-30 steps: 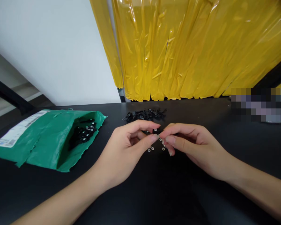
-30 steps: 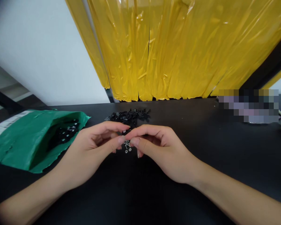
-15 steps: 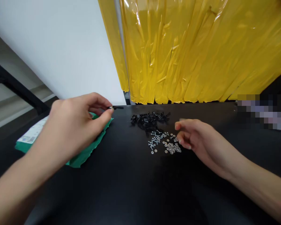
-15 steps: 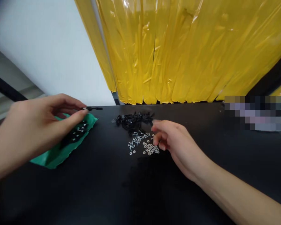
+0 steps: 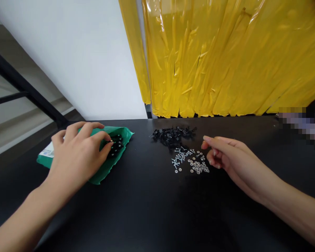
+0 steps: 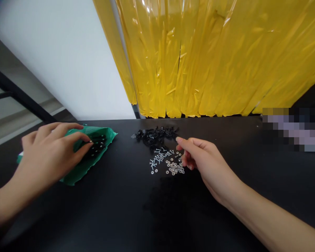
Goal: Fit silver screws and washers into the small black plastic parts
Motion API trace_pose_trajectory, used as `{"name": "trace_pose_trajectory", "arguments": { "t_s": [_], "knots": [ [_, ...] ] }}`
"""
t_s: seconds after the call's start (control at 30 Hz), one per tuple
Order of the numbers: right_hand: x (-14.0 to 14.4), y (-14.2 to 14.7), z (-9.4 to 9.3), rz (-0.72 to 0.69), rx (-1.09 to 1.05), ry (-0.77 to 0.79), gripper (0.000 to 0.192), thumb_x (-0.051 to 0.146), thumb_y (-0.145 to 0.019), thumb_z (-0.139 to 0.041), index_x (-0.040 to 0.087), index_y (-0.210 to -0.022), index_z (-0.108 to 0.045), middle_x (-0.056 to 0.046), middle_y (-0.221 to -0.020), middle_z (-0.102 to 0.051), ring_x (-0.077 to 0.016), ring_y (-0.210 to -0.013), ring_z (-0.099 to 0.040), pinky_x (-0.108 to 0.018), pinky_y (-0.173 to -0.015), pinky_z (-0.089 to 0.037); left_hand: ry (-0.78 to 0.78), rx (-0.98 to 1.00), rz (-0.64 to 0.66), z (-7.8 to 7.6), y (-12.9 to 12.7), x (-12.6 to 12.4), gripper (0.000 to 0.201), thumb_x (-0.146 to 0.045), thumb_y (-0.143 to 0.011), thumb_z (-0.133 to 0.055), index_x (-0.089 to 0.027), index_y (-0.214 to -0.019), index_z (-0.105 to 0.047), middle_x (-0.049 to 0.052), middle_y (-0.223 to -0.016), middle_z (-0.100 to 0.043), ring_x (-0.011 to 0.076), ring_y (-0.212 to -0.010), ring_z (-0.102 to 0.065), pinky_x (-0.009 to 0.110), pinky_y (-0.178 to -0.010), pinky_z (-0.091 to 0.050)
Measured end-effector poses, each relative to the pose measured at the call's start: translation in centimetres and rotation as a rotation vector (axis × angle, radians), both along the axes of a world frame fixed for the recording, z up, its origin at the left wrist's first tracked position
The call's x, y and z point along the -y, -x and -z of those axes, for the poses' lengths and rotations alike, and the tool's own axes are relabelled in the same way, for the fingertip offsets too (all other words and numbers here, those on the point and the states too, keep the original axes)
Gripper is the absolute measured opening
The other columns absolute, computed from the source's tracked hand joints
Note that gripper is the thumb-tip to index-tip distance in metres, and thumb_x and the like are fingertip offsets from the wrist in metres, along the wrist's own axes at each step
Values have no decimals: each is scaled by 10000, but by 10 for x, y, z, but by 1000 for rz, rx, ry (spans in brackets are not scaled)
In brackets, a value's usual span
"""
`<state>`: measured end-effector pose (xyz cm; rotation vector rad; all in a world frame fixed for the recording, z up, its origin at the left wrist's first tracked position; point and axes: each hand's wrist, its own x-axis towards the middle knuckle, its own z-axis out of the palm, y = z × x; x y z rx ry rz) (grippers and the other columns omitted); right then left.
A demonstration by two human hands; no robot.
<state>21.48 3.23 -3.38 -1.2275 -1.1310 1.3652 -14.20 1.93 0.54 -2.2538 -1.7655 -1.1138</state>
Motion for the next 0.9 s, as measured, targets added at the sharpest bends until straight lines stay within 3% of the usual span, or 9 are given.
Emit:
{"name": "trace_pose_trajectory", "arguments": {
  "t_s": [0.13,0.27,0.33,0.43,0.53,0.57,0.67,0.8,0.9],
  "knots": [
    [0,-1,0,-22,29,-4,400,573,-819,-790,183,-770,-719,4,-627,-558,-124,-579,-478,-265,-529,-387,20,142,52,1,0,-3,150,-212,-772,-735,-309,-873,-788,-7,-1204,-688,460,-1494,-180,411,-791,-324],
    [2,-2,-1,-55,71,6,440,602,-842,-762,176,-762,-686,11,-599,-560,-111,-578,-475,-251,-548,-380,55,-6,8,-4,-4,-3,72,-321,-834,-718,-282,-886,-750,16,-1227,-669,447,-1480,-237,402,-808,-339],
    [2,-2,-2,-63,86,-10,436,584,-844,-770,181,-740,-644,19,-600,-561,-104,-581,-469,-243,-545,-368,70,-132,-51,-10,-12,0,130,-386,-866,-700,-284,-945,-709,30,-1221,-659,417,-1394,-355,405,-833,-343],
    [1,-1,-4,-35,44,-56,469,487,-774,-859,201,-704,-494,40,-648,-576,-94,-584,-468,-238,-532,-350,-65,-243,-133,-21,-31,1,203,-422,-953,-585,-239,-867,-601,50,-1063,-636,336,-1153,-511,432,-893,-302],
    [-3,0,-4,-3,24,-88,506,401,-744,-882,211,-706,-415,43,-726,-594,-92,-605,-492,-244,-524,-345,-27,-257,-38,-27,-49,-5,253,-432,-965,-537,-233,-822,-599,39,-876,-655,262,-898,-561,423,-869,-315],
    [-5,-1,-3,-6,44,-91,480,399,-765,-864,207,-701,-429,35,-747,-601,-93,-618,-498,-246,-529,-348,50,-273,20,-27,-53,-9,219,-422,-966,-554,-235,-872,-621,40,-927,-684,259,-911,-587,423,-908,-331],
    [-10,-4,-2,-21,120,-101,447,429,-780,-846,187,-674,-486,3,-837,-652,-87,-640,-505,-250,-550,-356,31,-323,100,-22,-65,-21,219,-419,-1004,-548,-232,-920,-626,53,-897,-708,232,-821,-610,416,-944,-369],
    [-15,-9,0,18,226,-165,450,486,-759,-856,179,-662,-542,-36,-938,-740,-101,-666,-545,-262,-585,-383,-7,-415,148,-13,-82,-33,257,-414,-1033,-530,-228,-897,-644,-2,-684,-676,185,-620,-579,424,-995,-420],
    [-16,-11,3,-4,339,-197,336,520,-790,-820,205,-843,-715,-47,-984,-776,-140,-699,-589,-285,-603,-423,10,-493,177,-7,-98,-37,294,-405,-1048,-516,-215,-968,-726,0,-687,-735,198,-595,-651,478,-1054,-442]
  ]
}}
